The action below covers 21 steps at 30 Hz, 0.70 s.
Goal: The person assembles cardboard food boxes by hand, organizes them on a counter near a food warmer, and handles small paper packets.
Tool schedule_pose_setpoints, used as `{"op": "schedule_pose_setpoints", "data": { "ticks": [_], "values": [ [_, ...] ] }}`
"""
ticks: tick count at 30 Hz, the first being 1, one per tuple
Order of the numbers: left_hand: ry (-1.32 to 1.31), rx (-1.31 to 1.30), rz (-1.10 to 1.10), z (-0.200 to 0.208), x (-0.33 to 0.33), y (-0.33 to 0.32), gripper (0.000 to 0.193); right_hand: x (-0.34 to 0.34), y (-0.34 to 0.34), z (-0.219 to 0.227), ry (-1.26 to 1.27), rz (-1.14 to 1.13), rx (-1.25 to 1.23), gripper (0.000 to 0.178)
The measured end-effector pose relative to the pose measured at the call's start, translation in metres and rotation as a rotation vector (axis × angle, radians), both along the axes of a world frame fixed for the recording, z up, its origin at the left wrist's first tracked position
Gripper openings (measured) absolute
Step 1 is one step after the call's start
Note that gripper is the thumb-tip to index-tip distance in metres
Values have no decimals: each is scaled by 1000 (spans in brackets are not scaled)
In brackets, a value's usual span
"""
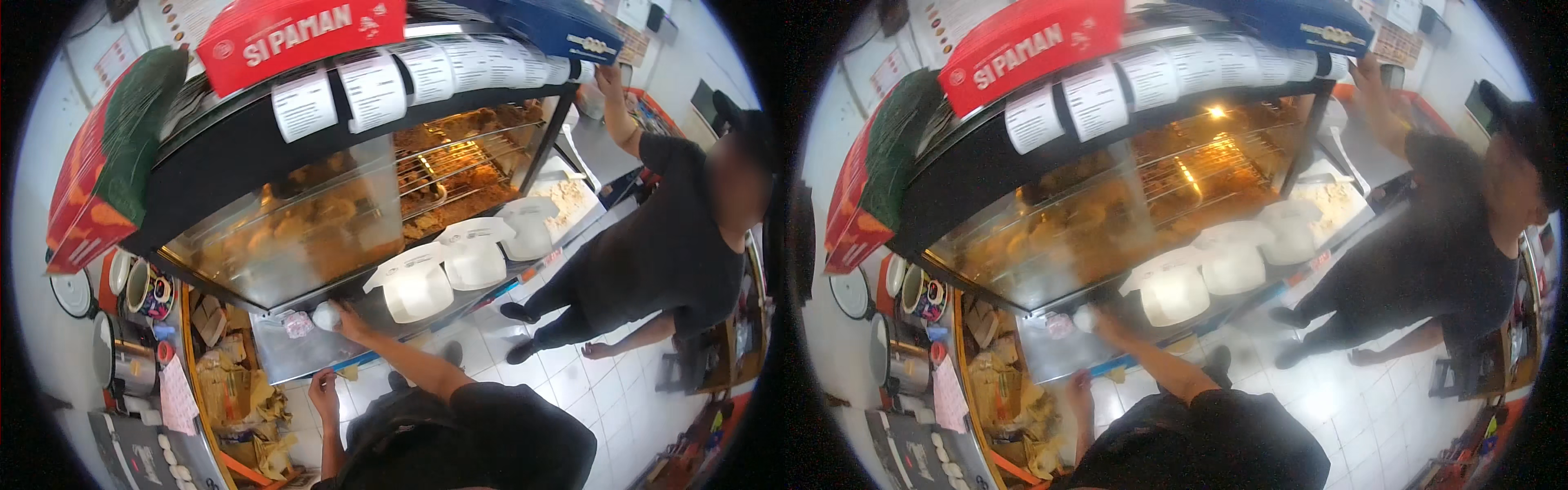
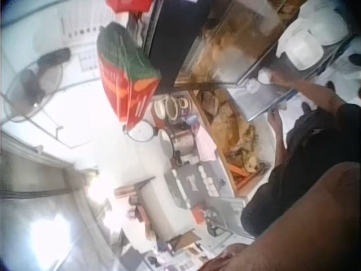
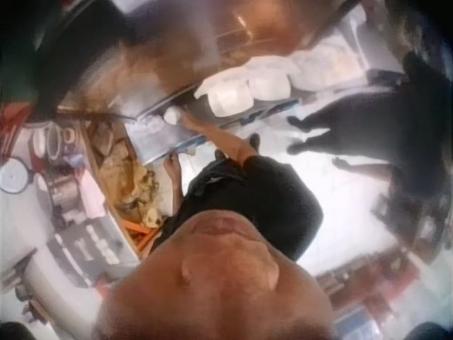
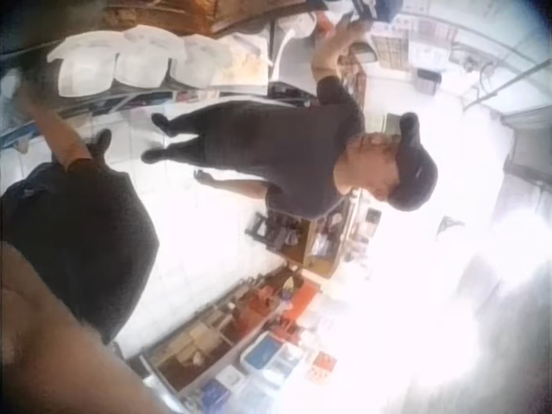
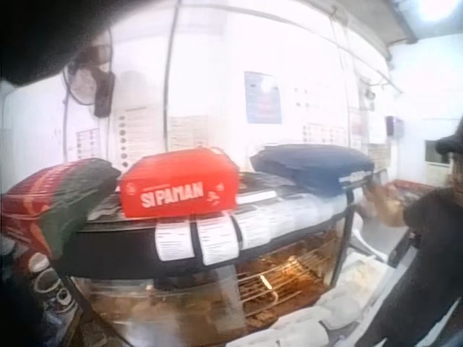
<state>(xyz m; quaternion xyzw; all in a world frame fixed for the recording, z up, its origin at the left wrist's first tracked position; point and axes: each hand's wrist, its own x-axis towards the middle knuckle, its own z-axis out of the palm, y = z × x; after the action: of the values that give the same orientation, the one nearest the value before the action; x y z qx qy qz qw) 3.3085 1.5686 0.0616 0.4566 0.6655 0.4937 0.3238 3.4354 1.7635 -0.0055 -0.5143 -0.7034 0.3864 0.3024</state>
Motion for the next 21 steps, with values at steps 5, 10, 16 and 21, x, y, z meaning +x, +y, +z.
{"op": "schedule_pose_setpoints", "data": {
  "ticks": [5,10,16,21],
  "values": [
    [618,93,212,-12,-4,43,65,24,-33,12,138,154,17,78],
    [789,-269,124,-21,30,140,104,37,-16,-2,214,61,-280,69],
    [791,-29,101,-70,-29,133,92,45,-12,84,248,528,-361,56],
    [849,-214,268,-67,-4,127,79,181,-37,96,558,476,-483,47]
  ]
}}
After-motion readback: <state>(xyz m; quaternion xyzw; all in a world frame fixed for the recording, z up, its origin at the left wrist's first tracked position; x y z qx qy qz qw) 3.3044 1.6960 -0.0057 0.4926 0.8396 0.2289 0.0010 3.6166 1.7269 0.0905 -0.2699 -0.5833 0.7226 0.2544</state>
